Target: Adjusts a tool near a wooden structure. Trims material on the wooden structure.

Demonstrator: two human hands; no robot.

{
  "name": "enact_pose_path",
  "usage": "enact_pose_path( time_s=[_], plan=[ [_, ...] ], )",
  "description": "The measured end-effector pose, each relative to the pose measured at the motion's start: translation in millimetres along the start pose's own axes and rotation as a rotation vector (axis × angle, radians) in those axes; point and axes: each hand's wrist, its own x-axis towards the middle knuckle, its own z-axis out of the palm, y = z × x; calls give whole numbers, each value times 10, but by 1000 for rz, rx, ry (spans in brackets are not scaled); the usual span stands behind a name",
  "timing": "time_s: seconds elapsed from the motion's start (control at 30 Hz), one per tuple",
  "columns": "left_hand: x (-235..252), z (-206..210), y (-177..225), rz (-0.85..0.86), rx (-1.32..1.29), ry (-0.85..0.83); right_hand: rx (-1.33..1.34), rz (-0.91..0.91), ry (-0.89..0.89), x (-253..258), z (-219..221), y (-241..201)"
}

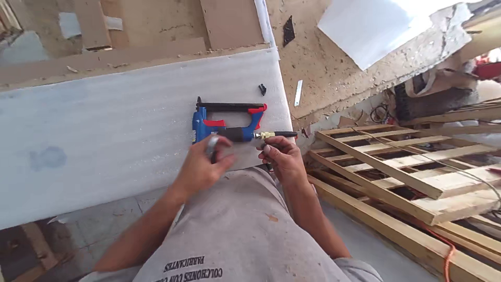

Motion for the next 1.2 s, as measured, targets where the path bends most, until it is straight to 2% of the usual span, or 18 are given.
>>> enact_pose_path(
  time_s=[0.17, 0.3, 0.4, 0.5, 0.6, 0.7, 0.77, 0.83, 0.9, 1.0, 1.1, 1.13, 1.2],
  plan=[
    [278, 413, 114, -40, -105, -24, -29, -38, -99, -112, -4, -58],
    [321, 517, 130, -93, -321, -133, 129, 91, 1, -219, -157, -92],
    [381, 614, 216, -65, -256, -208, 219, 103, 63, -300, -338, -41],
    [470, 782, 325, 43, -84, -334, 58, -44, 78, -501, -544, 12],
    [517, 975, 371, 64, -34, -488, -96, -219, 91, -745, -628, 52],
    [584, 1176, 361, 82, -23, -664, -40, -295, 169, -953, -754, 124],
    [642, 1294, 343, 44, -21, -806, -35, -320, 326, -1210, -966, 121],
    [711, 1381, 268, -29, -66, -910, -74, -313, 590, -1572, -1293, 126],
    [756, 1435, 186, -55, -82, -959, -90, -235, 898, -1988, -1643, 216],
    [802, 1477, 137, 15, 47, -957, -40, -128, 1214, -2537, -2056, 554],
    [825, 1463, 123, 63, 129, -963, 64, -15, 1442, -2883, -2277, 1202],
    [835, 1447, 115, 57, 124, -968, 100, 73, 1527, -2990, -2341, 1522],
    [858, 1383, 105, 28, 106, -972, 216, 397, 1655, -3235, -2433, 2240]
  ],
)
